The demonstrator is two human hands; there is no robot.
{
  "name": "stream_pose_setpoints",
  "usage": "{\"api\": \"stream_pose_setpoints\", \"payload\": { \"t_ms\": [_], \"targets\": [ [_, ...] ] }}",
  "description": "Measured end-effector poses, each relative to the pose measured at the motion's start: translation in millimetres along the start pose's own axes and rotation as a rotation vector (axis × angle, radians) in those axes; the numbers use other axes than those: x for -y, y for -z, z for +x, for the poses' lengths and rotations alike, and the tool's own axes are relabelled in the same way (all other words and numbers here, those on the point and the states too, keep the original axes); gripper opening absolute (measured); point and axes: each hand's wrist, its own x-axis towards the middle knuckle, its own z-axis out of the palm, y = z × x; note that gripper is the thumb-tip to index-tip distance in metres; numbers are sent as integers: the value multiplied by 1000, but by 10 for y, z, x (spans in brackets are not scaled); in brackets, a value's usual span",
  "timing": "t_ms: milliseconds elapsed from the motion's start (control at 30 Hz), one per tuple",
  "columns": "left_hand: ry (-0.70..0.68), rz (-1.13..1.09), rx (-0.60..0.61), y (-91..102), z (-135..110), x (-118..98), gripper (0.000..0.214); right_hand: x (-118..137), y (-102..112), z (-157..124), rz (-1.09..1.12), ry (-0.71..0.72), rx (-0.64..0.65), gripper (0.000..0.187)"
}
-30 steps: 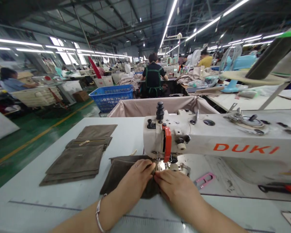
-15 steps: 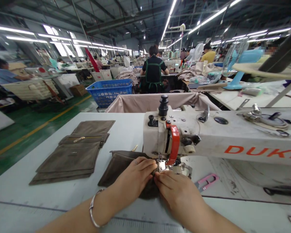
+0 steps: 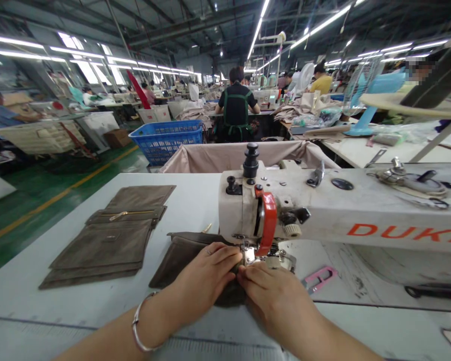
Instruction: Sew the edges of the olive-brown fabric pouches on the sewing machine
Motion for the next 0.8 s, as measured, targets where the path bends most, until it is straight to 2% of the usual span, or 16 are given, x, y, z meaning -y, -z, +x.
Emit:
{"api": "stream_pose_setpoints", "payload": {
  "t_ms": [100, 133, 200, 267, 333, 433, 533, 600, 667, 800],
  "targets": [
    [-40, -15, 63, 21, -105, -16, 71, -43, 308, -54, 100, -22, 131, 40],
    [-62, -16, 93, 25, -137, -28, 75, -72, 435, -90, 133, -32, 191, 48],
    [-81, -20, 127, 30, -184, -57, 60, -146, 652, -176, 143, -53, 273, 63],
    [-67, -47, 122, 34, -204, -90, 46, -228, 742, -243, 103, -86, 315, 63],
    [-52, -85, 91, 34, -204, -120, 51, -298, 668, -255, 63, -136, 310, 48],
    [-8, -95, 60, 22, -200, -147, 55, -357, 367, -168, -30, -226, 181, 20],
    [27, -70, 68, 5, -206, -131, 53, -352, 125, -80, -114, -268, 66, 4],
    [-14, -62, 87, -5, -215, -104, 47, -309, 89, -83, -114, -234, 55, 8],
    [-61, -66, 69, -18, -222, -94, 34, -241, 132, -124, -55, -138, 64, 10],
    [-18, -48, -28, -54, -210, -173, 52, -105, 241, -187, 109, 38, 64, 9]
  ]
}}
